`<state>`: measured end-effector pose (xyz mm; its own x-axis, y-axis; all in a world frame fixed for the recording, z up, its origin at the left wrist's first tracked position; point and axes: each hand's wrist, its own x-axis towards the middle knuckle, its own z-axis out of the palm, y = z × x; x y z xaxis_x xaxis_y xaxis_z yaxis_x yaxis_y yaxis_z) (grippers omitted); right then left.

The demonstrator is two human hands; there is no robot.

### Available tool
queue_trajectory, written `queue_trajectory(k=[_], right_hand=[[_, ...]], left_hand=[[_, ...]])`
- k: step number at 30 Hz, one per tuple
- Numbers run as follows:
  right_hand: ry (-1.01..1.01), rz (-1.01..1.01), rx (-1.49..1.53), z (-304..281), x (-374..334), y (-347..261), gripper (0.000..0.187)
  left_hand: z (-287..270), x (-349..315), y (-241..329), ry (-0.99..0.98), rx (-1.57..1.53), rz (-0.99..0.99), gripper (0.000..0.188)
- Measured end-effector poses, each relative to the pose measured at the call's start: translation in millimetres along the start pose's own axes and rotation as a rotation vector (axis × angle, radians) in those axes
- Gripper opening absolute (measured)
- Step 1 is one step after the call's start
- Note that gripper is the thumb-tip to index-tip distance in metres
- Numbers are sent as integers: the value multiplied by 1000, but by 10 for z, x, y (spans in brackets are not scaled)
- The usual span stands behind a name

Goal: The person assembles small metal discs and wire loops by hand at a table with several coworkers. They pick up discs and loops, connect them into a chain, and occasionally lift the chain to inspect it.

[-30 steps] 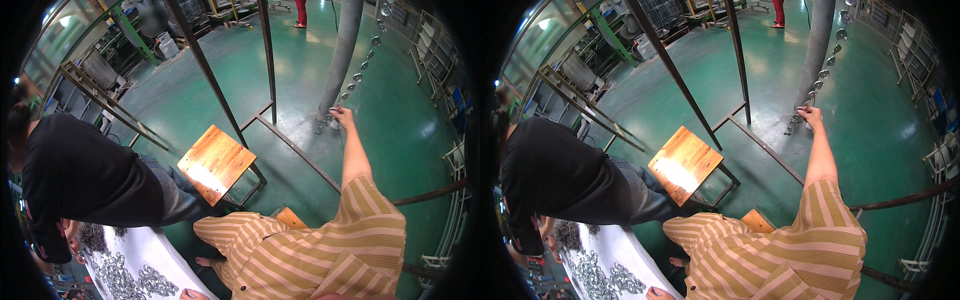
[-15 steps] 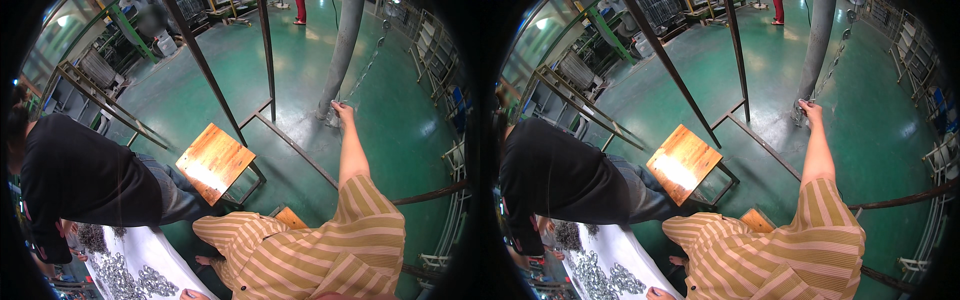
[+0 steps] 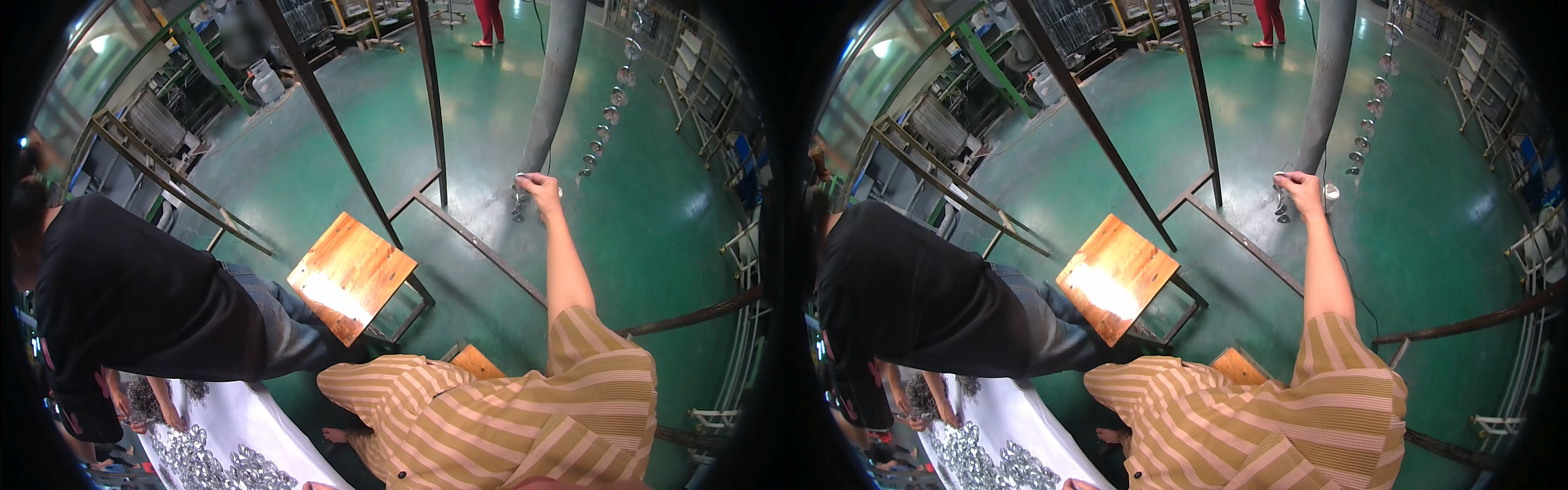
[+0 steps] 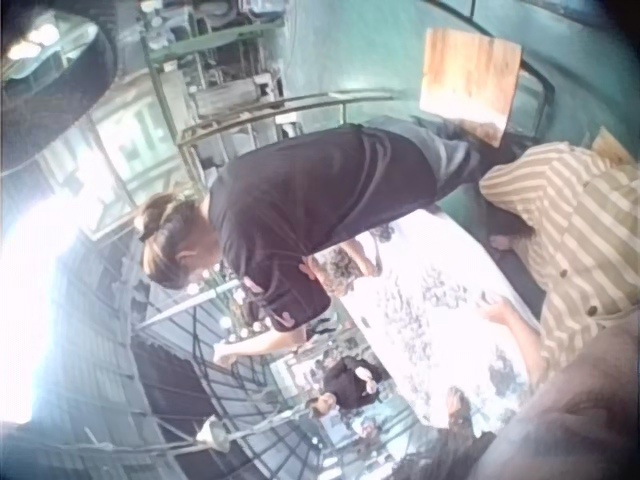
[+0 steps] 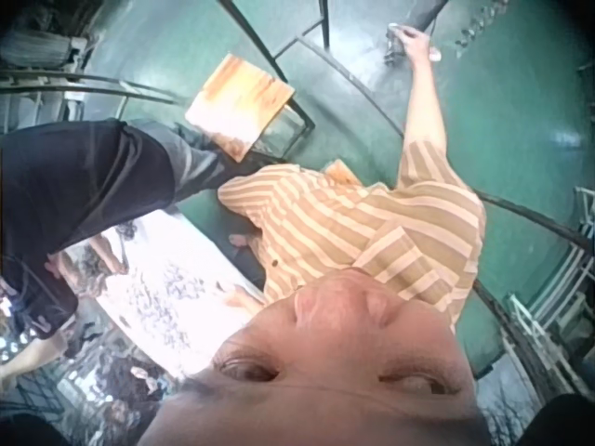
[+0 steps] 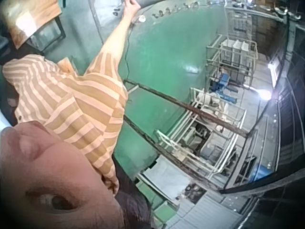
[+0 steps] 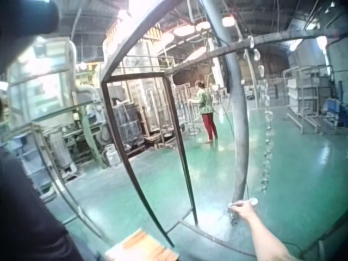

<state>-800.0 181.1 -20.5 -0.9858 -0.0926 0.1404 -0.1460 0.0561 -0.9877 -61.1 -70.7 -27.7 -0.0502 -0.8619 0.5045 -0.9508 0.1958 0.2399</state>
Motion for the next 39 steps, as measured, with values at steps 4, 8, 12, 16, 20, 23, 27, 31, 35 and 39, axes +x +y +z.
queue_trajectory(k=[4,8,12,16,20,23,27,31,35,39], right_hand=[[-189,-92,65,274,-209,-619,14],[-440,-168,125,664,-415,-1201,11],[-633,-271,81,1042,-704,-1699,10],[-887,-363,156,1727,-1115,-2105,15],[-1144,-408,327,2284,-1529,-2267,8],[-1384,-285,494,2681,-1915,-2299,9],[-1666,-361,469,3143,-2558,-2351,12],[-1925,-278,415,3480,-3194,-2251,14],[-2172,-377,357,3692,-3743,-2156,13],[-2325,-430,420,3852,-4082,-1881,11]], left_hand=[[-65,10,55,-13,-2,1,32],[-170,-66,-90,-26,9,-1,33],[204,7,-522,100,-118,-90,15],[-45,59,-493,208,-199,-211,9],[-375,285,-112,218,-228,-276,8],[-607,334,173,219,-304,-325,3],[-710,465,552,232,-433,-264,6],[-812,626,971,121,-674,-249,10],[-865,650,1185,12,-794,-176,18],[-774,648,1162,-49,-888,-130,23]])
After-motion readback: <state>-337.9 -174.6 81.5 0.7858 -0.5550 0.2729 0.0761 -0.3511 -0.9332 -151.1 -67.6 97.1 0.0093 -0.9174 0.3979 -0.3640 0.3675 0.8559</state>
